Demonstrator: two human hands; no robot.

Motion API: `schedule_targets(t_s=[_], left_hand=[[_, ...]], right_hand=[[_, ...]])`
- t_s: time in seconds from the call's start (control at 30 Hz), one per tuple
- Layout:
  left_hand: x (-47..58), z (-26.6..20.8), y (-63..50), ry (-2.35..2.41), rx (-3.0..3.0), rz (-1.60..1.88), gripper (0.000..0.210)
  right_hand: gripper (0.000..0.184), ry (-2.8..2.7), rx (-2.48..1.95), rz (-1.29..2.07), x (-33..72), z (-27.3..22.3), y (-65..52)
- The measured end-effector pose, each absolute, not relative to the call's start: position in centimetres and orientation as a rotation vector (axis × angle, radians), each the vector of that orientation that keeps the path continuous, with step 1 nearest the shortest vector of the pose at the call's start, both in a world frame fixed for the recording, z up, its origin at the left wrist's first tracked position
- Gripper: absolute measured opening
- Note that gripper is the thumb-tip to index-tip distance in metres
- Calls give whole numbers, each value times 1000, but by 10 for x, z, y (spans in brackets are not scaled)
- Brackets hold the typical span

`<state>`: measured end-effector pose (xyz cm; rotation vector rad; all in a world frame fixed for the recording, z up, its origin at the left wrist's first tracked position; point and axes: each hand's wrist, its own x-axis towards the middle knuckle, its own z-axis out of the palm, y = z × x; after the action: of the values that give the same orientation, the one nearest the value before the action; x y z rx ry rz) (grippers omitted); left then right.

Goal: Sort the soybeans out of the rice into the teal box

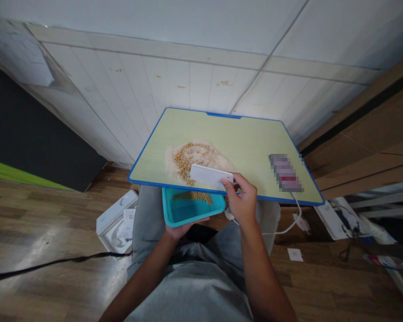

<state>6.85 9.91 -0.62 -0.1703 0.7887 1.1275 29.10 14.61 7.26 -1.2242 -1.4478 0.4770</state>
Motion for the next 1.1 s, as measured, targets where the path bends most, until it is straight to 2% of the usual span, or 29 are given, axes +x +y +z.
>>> schedule_targets(t_s=[0.1, 0.23, 0.4, 0.67, 0.83, 0.97, 1.1], left_hand=[[68, -8, 100, 793, -152, 1122, 82], [68, -11, 101, 804, -143, 1109, 69], [66, -12, 99, 791, -87, 1107, 65], [66, -7, 100, 796, -122, 1108, 66], [69, 2, 101, 819, -194, 1110, 82], [70, 5, 101, 817, -218, 1098, 72], [71, 5, 101, 827, -232, 1142, 73]], right_hand=[[21, -1452, -1206, 490, 290, 74, 145], [22, -1443, -1202, 496, 290, 76, 143], [22, -1445, -1212, 508, 290, 77, 142], [21, -1443, -1199, 524, 290, 81, 140], [22, -1458, -1203, 534, 290, 83, 139], [24, -1476, -1215, 552, 289, 83, 139], [24, -1489, -1198, 579, 289, 84, 138]])
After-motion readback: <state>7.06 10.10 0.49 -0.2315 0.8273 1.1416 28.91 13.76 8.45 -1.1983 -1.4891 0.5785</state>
